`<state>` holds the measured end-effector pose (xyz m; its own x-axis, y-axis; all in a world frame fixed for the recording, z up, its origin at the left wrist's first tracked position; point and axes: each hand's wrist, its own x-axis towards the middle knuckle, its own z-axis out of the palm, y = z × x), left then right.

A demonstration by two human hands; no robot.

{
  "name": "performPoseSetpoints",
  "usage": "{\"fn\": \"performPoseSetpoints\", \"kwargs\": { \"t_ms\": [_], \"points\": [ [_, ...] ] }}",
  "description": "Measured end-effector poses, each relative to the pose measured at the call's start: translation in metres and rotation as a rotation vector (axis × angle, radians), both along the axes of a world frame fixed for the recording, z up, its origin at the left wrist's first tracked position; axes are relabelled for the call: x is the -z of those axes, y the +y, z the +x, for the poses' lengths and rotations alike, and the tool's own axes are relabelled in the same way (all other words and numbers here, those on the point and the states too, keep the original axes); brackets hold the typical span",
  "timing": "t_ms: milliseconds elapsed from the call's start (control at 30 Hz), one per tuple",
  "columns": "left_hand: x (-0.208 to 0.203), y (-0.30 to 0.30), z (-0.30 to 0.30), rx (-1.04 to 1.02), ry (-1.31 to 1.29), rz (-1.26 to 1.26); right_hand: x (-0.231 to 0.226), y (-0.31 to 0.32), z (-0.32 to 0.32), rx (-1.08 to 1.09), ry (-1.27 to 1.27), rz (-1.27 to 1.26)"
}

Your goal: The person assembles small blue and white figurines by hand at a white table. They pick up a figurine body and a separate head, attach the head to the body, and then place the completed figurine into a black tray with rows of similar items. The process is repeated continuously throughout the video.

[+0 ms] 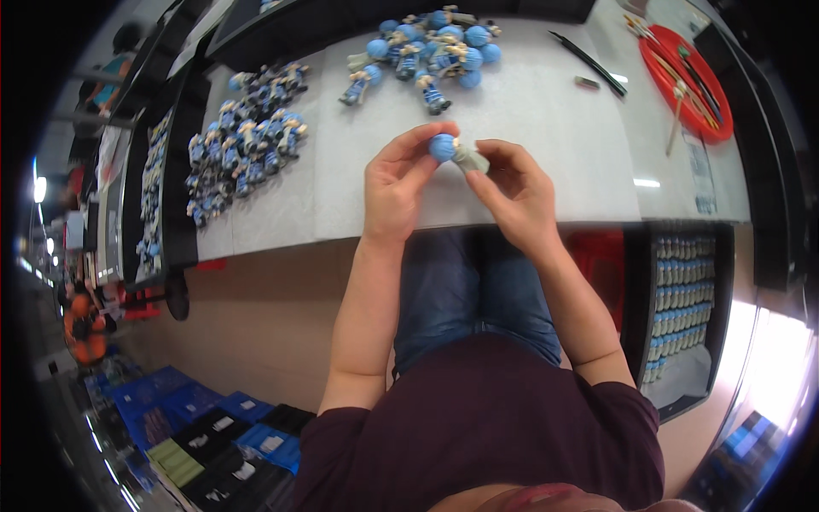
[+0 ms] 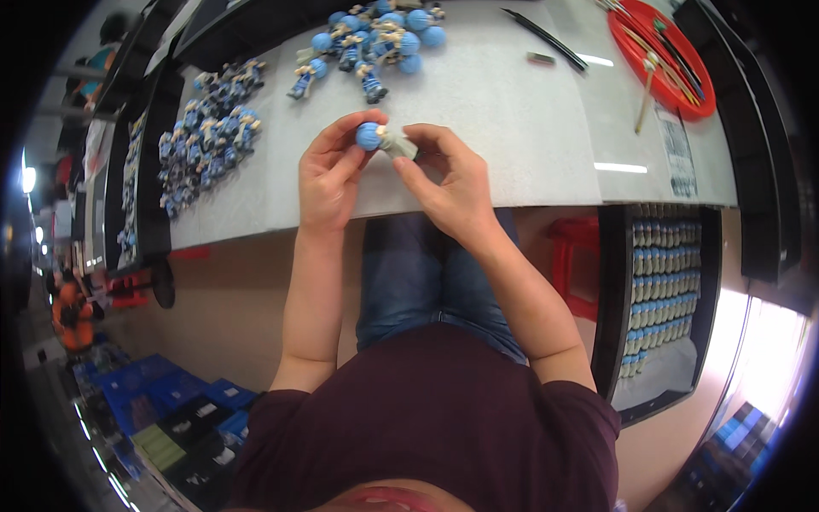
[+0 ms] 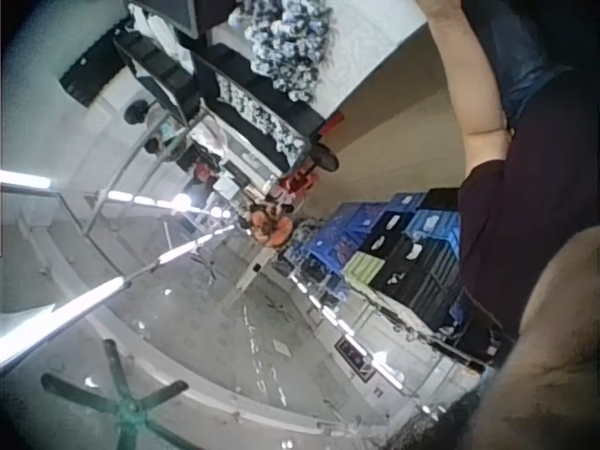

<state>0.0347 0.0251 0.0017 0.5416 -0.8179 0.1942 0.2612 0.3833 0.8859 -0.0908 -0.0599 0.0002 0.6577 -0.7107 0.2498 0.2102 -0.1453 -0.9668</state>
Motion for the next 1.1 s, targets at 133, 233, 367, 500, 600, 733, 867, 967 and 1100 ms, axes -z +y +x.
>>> {"fn": "performPoseSetpoints", "kwargs": {
  "t_ms": [133,233,367,500,600,733,867,967,1100],
  "points": [
    [0.001,0.004,-0.006,-0.027,-0.036,0.008,-0.012,-0.008,-0.015,-0.048,0.123,-0.129],
    [0.010,0.003,-0.005,-0.034,-0.148,-0.023,-0.005,-0.017,-0.047,0.063,-0.096,-0.019],
    [0.014,0.001,0.004,0.013,-0.153,0.094,0.001,-0.048,-0.165,0.411,-0.148,0.071],
    [0.013,0.002,0.000,-0.061,-0.177,0.165,0.047,-0.075,-0.330,1.086,0.081,-0.067],
    [0.009,0.006,0.001,-0.089,-0.201,0.177,0.087,-0.063,-0.461,1.423,0.585,-0.004],
    [0.008,-0.006,-0.003,-0.076,-0.252,0.215,0.154,-0.018,-0.589,1.594,1.125,0.097],
    [0.008,-0.001,0.002,-0.102,-0.274,0.244,0.168,-0.014,-0.597,1.529,1.275,0.195],
    [0.007,0.000,0.002,-0.111,-0.275,0.244,0.196,-0.018,-0.610,1.512,1.241,0.172],
    [0.007,-0.002,-0.004,-0.124,-0.266,0.247,0.209,-0.023,-0.618,1.540,1.189,0.207]
  ]
}}
